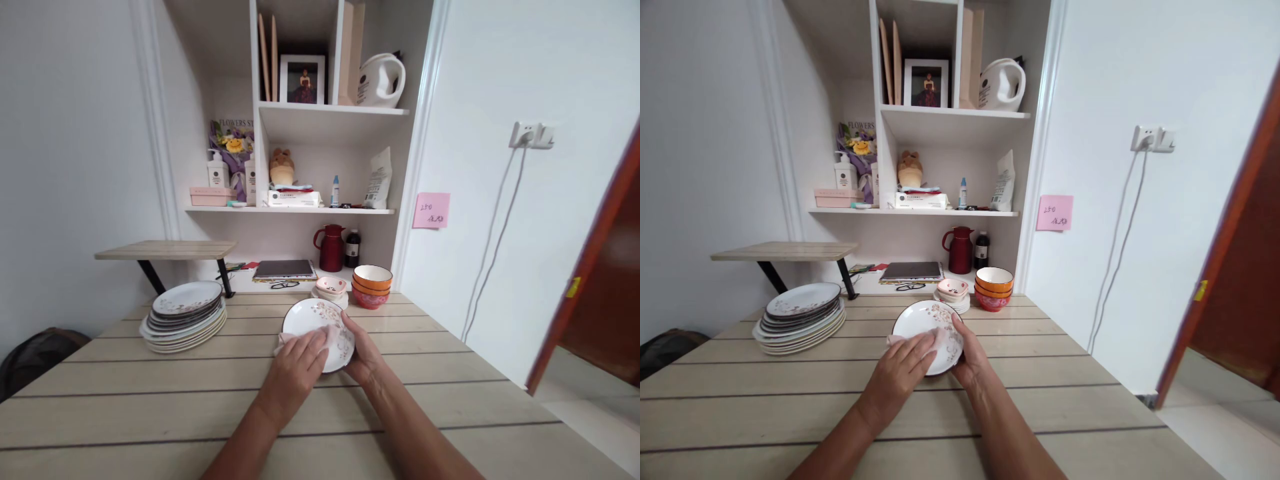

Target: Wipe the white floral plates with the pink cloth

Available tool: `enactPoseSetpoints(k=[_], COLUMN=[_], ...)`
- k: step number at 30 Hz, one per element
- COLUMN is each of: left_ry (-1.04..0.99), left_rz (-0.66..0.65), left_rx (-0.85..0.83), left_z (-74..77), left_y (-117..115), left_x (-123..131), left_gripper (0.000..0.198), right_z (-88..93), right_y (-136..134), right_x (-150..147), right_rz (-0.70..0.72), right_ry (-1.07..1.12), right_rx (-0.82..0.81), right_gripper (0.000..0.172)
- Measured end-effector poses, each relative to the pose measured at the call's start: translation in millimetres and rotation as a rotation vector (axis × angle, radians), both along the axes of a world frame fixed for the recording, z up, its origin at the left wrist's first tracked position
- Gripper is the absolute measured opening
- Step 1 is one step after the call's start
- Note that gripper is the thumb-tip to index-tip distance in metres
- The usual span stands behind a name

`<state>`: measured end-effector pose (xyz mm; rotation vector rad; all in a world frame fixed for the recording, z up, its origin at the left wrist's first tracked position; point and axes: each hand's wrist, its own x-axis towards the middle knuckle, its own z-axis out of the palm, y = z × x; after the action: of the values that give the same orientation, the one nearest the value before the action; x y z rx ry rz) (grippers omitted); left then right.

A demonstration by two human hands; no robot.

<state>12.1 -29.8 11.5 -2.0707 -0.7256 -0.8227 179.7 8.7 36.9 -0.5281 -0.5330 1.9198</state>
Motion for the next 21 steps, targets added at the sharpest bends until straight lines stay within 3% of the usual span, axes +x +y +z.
enactPoseSetpoints(k=[5, 9, 13, 18, 21], left_ry=[-0.107, -0.038, -0.058, -0.321, -0.365], left_rz=[0.157, 0.064, -0.071, -0.145, -0.169], left_rx=[0.069, 0.023, -0.254, -0.714, -0.819], left_z=[-8.2, -11.9, -5.2, 7.9, 8.2], left_y=[3, 3, -2, -5, 0], left_x=[6, 10, 9, -6, -14], left_gripper=[0.027, 0.025, 0.028, 0.036, 0.038], right_z=[-4.7, -7.8, -3.5, -4.2, -9.7], right_y=[-11, -7, 1, 7, 9], right_x=[-28, -32, -16, -1, 0], right_rz=[-0.009, -0.028, -0.094, -0.152, -0.131], right_ry=[0.158, 0.054, -0.053, -0.149, -0.223], right_rx=[-0.024, -0.122, -0.123, -0.128, -0.127], right_gripper=[0.025, 0.038, 0.057, 0.054, 0.054])
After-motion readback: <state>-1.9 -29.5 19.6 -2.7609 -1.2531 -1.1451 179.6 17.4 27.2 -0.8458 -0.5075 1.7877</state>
